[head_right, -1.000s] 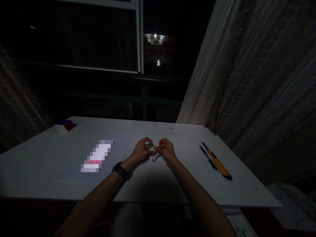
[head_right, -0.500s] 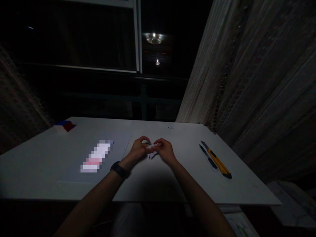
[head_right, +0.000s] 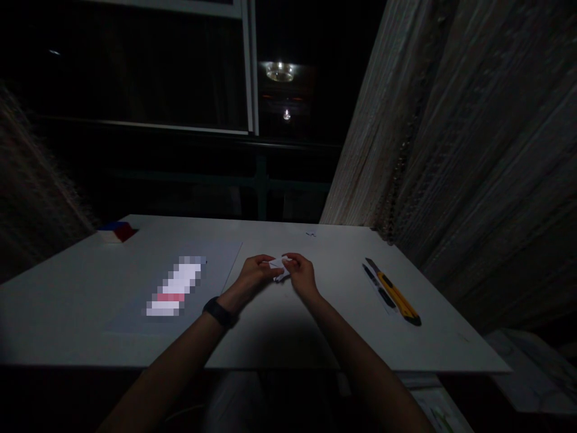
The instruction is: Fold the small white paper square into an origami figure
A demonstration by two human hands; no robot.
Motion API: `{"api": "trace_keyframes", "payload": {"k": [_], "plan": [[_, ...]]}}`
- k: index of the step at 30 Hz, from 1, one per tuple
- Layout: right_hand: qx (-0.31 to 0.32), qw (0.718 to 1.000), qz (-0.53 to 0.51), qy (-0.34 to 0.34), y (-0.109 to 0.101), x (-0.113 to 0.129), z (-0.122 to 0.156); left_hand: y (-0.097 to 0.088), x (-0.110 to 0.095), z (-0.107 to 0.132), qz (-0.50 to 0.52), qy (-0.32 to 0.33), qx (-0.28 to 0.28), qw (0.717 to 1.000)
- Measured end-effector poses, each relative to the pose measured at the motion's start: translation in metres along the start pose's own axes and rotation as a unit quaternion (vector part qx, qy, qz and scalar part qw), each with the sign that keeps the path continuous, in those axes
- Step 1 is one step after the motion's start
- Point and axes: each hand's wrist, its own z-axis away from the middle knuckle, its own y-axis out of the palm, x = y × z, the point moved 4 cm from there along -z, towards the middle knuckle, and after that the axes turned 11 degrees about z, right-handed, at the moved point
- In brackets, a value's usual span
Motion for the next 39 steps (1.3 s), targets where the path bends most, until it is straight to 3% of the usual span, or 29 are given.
{"api": "trace_keyframes", "payload": {"k": [7, 15, 22, 30, 39], "plan": [[0.005, 1.0, 0.014, 0.003, 0.002, 0.004, 0.004, -0.001, -0.004, 0.003, -0.01, -0.025, -0.007, 1.0], [-0.019, 1.0, 0.002, -0.001, -0.004, 0.001, 0.001, 0.005, -0.005, 0.006, 0.042, -0.052, 0.092, 0.994], [-0.013, 1.0, -0.005, -0.002, -0.002, -0.002, 0.001, -0.002, -0.003, 0.001, -0.036, -0.024, 0.025, 0.999], [0.032, 0.997, 0.051, -0.038, 0.0, 0.003, 0.002, -0.005, -0.004, -0.001, -0.06, -0.007, 0.031, 0.998], [-0.06, 0.99, 0.121, -0.038, -0.001, 0.005, 0.011, 0.002, 0.007, -0.001, 0.023, -0.031, 0.057, 0.998]]}}
